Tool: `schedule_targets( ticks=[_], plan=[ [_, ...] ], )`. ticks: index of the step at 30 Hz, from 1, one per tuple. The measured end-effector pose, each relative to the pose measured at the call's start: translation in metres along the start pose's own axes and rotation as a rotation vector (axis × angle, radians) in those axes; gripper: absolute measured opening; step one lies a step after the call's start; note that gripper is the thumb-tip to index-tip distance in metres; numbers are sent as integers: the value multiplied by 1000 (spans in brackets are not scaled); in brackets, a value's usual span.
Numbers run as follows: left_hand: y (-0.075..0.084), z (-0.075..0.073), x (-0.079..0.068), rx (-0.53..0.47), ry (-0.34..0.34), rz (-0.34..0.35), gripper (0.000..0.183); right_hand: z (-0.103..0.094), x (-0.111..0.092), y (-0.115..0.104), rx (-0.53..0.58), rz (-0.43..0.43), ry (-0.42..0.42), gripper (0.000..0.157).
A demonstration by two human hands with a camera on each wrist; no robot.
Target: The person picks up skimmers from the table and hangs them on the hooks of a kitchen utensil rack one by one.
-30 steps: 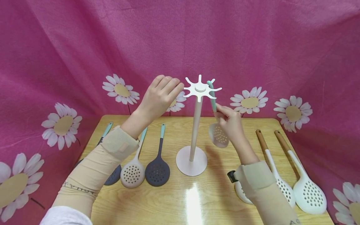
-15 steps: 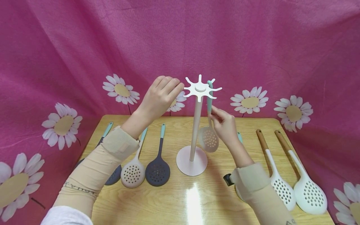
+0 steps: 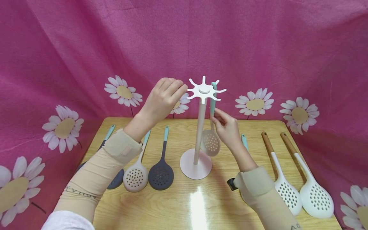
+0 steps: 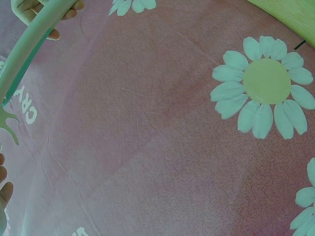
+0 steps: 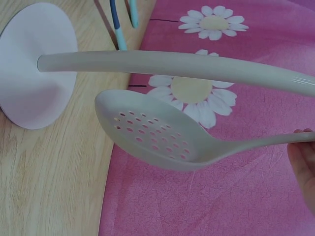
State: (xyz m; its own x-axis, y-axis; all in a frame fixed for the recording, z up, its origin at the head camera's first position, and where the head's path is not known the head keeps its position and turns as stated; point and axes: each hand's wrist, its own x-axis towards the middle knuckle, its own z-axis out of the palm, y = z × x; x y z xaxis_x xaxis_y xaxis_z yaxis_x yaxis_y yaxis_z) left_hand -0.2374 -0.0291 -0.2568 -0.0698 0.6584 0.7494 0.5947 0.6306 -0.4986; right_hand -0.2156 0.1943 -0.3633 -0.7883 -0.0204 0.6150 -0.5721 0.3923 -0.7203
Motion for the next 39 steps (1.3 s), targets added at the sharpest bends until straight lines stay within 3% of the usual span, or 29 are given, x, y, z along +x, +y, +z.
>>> schedule_targets(
  ticks=[12,27,32,39],
  plan=[
    [-2,0,-1,-13,9,-5,16,-1,0,1,18,52,-73,31],
    [-1,1,-2,-16,-5,-5,16,-4,2,2,71,35,-68,37],
    [0,0,-1,-7,-3,-4,17,-11,6,9,85,-4,18,40],
    [1,0,0,-8,-1,-6,17,-22,13,42,-214,-136,324,38]
  ],
)
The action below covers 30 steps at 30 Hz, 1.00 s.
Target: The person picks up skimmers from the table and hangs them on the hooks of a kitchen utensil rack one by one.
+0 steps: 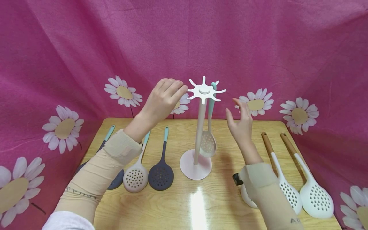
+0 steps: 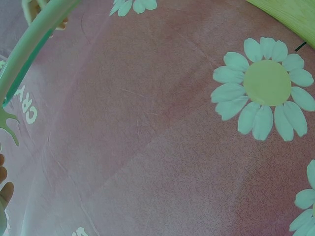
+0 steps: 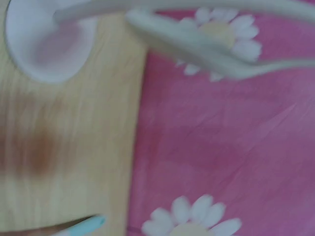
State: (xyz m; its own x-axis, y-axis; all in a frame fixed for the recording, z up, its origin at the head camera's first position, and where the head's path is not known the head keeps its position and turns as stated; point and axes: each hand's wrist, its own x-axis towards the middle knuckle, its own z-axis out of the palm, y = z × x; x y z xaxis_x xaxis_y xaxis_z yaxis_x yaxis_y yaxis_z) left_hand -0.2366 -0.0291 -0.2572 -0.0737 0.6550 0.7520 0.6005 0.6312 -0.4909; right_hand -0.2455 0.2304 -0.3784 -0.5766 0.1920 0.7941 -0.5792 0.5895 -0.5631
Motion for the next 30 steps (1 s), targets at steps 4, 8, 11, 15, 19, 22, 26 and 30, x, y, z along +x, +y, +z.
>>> schedule_targets(
  ticks=[4,8,11,15,19,22,26,30],
  plan=[
    [0,0,0,1,4,-1,17,-4,-5,25,-120,-14,51,39],
    [0,1,0,-3,12,-3,17,-9,-13,50,-231,28,8,38],
    [0,2,0,-10,14,-5,17,-14,-22,66,-305,84,-65,38],
    [0,2,0,-22,15,-8,17,-21,-36,81,-376,218,-210,42],
    [0,2,0,-31,17,-7,16,-30,-50,92,-431,354,-355,48],
    [1,3,0,-35,19,-8,16,-37,-61,100,-470,463,-488,51],
    [1,3,0,-40,15,-10,17,-44,-79,112,-534,590,-649,53],
    [2,3,0,-40,5,-10,17,-45,-93,123,-576,650,-739,53]
  ],
)
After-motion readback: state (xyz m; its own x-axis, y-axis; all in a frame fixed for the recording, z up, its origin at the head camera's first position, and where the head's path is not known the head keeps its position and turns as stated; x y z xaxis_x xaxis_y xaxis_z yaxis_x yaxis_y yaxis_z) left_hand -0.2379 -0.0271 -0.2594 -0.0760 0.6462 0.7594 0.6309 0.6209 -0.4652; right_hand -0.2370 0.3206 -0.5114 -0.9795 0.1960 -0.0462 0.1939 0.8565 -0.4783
